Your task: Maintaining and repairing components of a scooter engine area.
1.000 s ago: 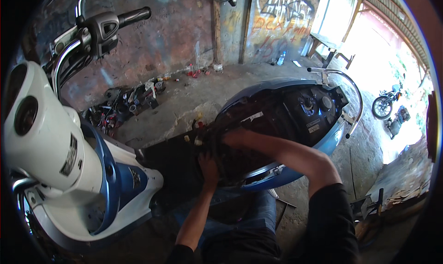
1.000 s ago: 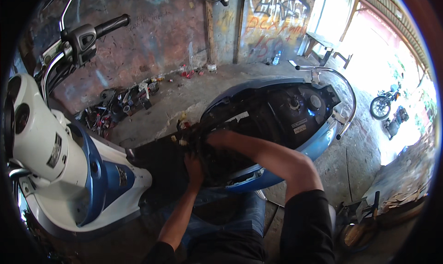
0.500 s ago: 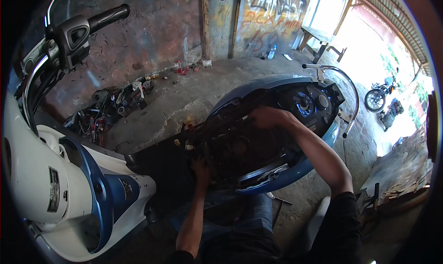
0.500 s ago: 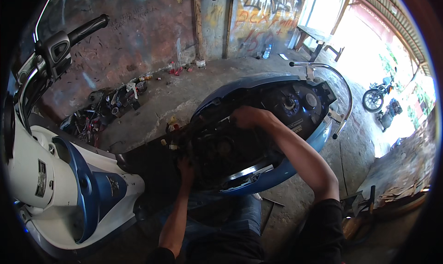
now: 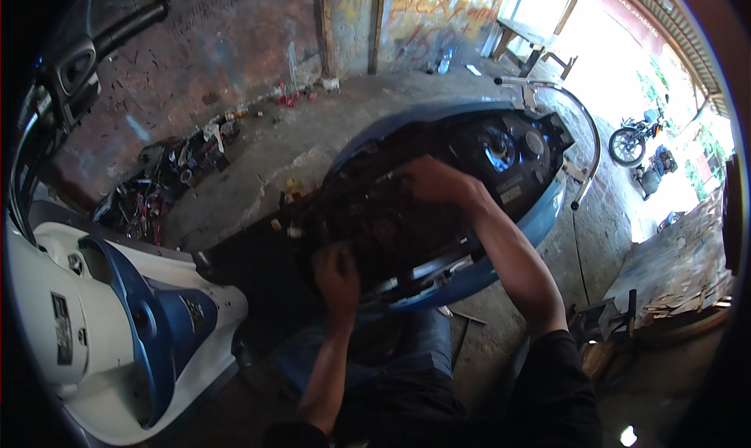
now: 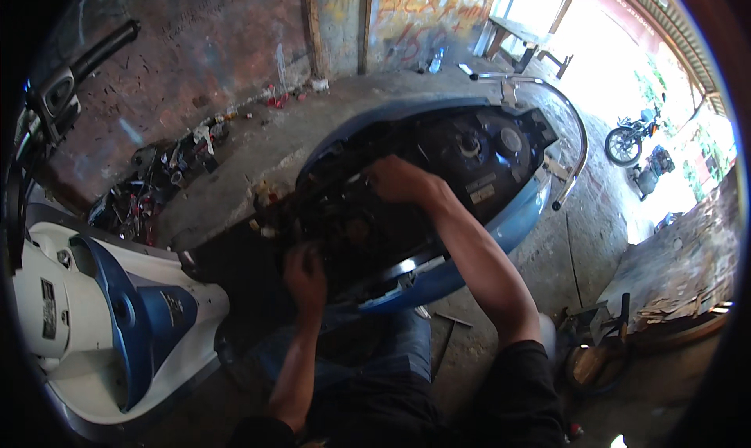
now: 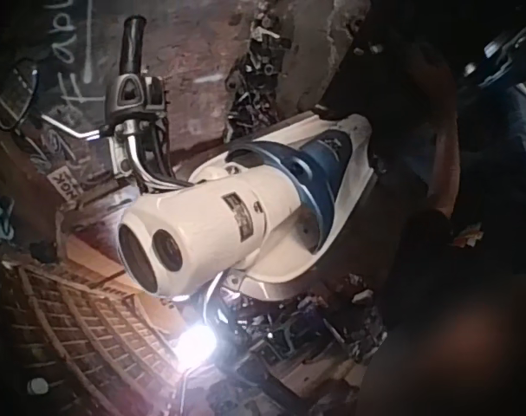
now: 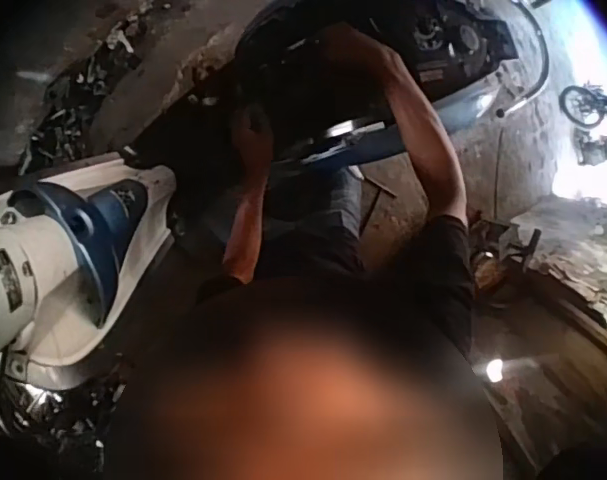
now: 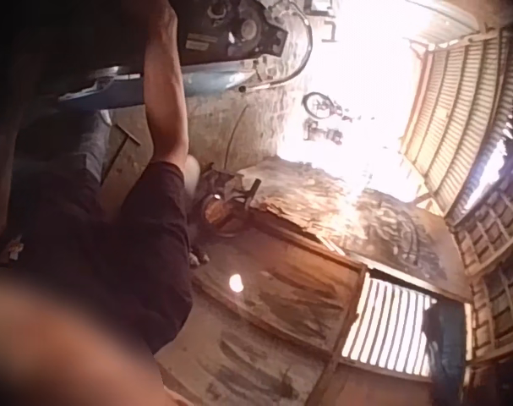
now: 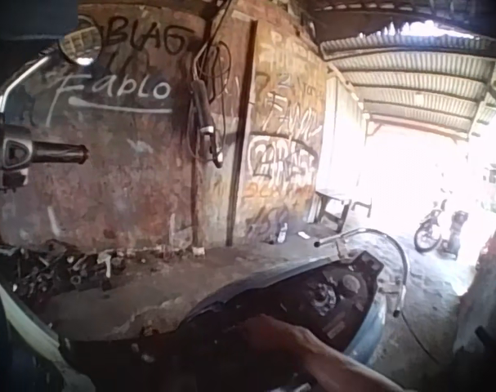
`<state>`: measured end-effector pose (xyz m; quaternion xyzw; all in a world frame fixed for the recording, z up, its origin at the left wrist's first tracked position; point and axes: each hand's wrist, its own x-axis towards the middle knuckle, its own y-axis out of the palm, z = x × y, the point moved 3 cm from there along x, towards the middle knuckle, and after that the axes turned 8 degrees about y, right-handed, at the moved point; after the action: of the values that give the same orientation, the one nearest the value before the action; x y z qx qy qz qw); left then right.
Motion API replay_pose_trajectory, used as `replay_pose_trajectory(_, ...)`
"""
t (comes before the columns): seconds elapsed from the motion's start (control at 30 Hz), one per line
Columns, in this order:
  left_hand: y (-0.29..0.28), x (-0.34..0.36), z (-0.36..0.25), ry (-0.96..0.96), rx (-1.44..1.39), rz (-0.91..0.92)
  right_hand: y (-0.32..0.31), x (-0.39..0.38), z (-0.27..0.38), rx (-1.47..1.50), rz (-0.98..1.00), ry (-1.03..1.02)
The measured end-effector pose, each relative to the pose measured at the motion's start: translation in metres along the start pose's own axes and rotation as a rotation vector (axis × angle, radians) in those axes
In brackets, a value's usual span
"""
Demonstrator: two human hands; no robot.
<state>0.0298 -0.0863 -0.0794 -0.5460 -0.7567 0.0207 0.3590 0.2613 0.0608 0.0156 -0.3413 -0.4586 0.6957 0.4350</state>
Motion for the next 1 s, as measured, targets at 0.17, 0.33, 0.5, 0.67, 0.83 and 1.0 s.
replay_pose_trajectory(0.17,0.073,0.048,0.055,0.219,0.119,0.412,-0.023,0.002,0.009,0.26,-0.026,-0.06)
replay_pose_trajectory(0.33,0.101,0.064,0.07,0.302,0.139,0.493,-0.031,-0.009,0.01,0.34,0.03,0.009)
replay_pose_trajectory(0.5,0.104,0.075,0.047,-0.041,0.017,0.546,-0.029,-0.011,-0.001,0.408,0.094,0.076)
replay_pose_trajectory(0.67,0.128,0.08,0.083,0.117,0.191,0.405,-0.03,-0.003,0.011,0.301,0.132,0.049)
replay_pose_trajectory(0.83,0.145,0.087,0.093,-0.001,0.176,0.334,-0.035,-0.009,0.013,0.359,0.189,0.12)
replay_pose_trajectory(1.0,0.147,0.088,0.099,0.018,0.249,0.364,-0.036,-0.013,0.015,0.355,0.191,0.125)
